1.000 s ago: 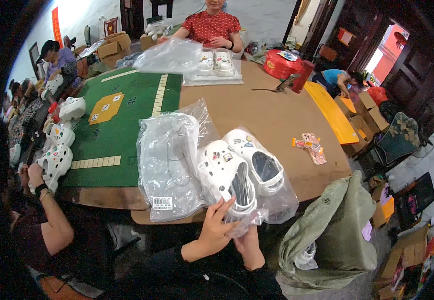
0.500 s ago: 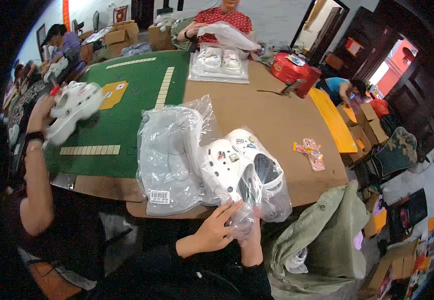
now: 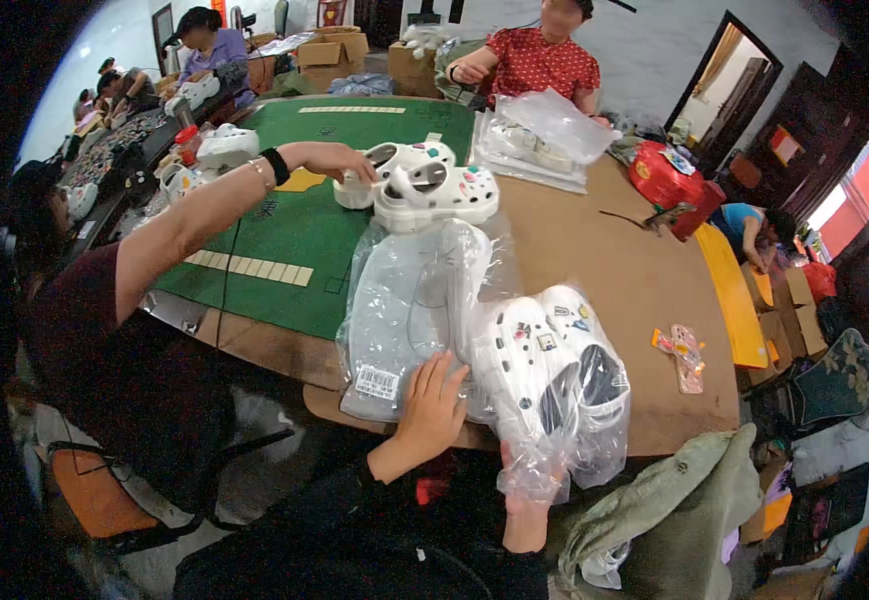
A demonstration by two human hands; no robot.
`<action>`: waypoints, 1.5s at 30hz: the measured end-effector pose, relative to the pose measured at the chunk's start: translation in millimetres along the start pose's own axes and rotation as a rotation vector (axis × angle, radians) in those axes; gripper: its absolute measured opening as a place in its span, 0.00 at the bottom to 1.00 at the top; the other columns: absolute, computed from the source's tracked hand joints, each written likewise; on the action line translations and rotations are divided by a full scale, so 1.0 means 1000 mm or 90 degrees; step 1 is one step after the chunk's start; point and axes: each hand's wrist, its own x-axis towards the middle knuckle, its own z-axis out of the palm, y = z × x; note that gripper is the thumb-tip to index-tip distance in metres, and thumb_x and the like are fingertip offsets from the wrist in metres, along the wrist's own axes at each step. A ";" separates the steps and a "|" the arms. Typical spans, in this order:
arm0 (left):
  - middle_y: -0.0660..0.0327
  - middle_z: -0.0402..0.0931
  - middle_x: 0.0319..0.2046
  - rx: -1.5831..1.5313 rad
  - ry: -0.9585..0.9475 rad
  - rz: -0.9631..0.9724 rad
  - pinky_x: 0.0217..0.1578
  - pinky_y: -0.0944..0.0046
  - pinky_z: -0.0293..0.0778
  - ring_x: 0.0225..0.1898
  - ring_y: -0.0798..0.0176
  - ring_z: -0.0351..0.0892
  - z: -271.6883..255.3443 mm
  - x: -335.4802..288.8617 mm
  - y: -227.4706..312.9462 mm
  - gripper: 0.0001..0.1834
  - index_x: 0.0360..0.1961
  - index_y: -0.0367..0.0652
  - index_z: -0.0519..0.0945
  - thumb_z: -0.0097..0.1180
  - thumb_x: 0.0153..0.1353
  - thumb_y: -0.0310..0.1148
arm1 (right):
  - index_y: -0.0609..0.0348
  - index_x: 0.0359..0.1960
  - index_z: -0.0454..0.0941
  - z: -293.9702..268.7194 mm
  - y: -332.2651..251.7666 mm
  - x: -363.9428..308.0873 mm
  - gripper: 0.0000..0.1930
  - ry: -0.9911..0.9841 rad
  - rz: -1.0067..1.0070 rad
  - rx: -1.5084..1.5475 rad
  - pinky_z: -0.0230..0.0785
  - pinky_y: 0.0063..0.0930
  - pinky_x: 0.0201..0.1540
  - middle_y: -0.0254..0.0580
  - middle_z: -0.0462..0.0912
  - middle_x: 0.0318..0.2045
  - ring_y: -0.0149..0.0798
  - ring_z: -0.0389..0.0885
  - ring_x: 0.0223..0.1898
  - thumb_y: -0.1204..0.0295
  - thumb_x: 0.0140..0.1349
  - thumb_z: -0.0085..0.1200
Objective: The recorder is placing pairs of decorated white clog-style shoes into individual plastic bags.
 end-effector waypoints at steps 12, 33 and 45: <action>0.47 0.63 0.52 0.147 -0.045 0.060 0.56 0.47 0.51 0.56 0.47 0.58 0.018 -0.008 -0.024 0.24 0.49 0.39 0.71 0.48 0.54 0.42 | 0.55 0.47 0.66 0.028 0.008 -0.009 0.20 0.012 0.015 0.013 0.68 0.43 0.46 0.44 0.70 0.47 0.44 0.68 0.48 0.55 0.61 0.39; 0.45 0.64 0.52 0.124 -0.049 0.073 0.56 0.47 0.51 0.56 0.46 0.59 0.014 -0.007 -0.022 0.22 0.49 0.38 0.72 0.47 0.55 0.40 | 0.50 0.57 0.59 -0.028 -0.014 -0.011 0.27 -0.092 -0.043 -0.110 0.75 0.35 0.27 0.39 0.65 0.54 0.44 0.68 0.50 0.54 0.57 0.40; 0.49 0.61 0.55 0.121 -0.067 0.037 0.58 0.48 0.49 0.58 0.48 0.58 0.020 -0.008 -0.021 0.23 0.52 0.44 0.69 0.48 0.55 0.41 | 0.44 0.60 0.55 -0.125 -0.033 0.010 0.31 0.047 -0.563 -0.871 0.70 0.50 0.36 0.41 0.57 0.60 0.48 0.61 0.55 0.52 0.55 0.44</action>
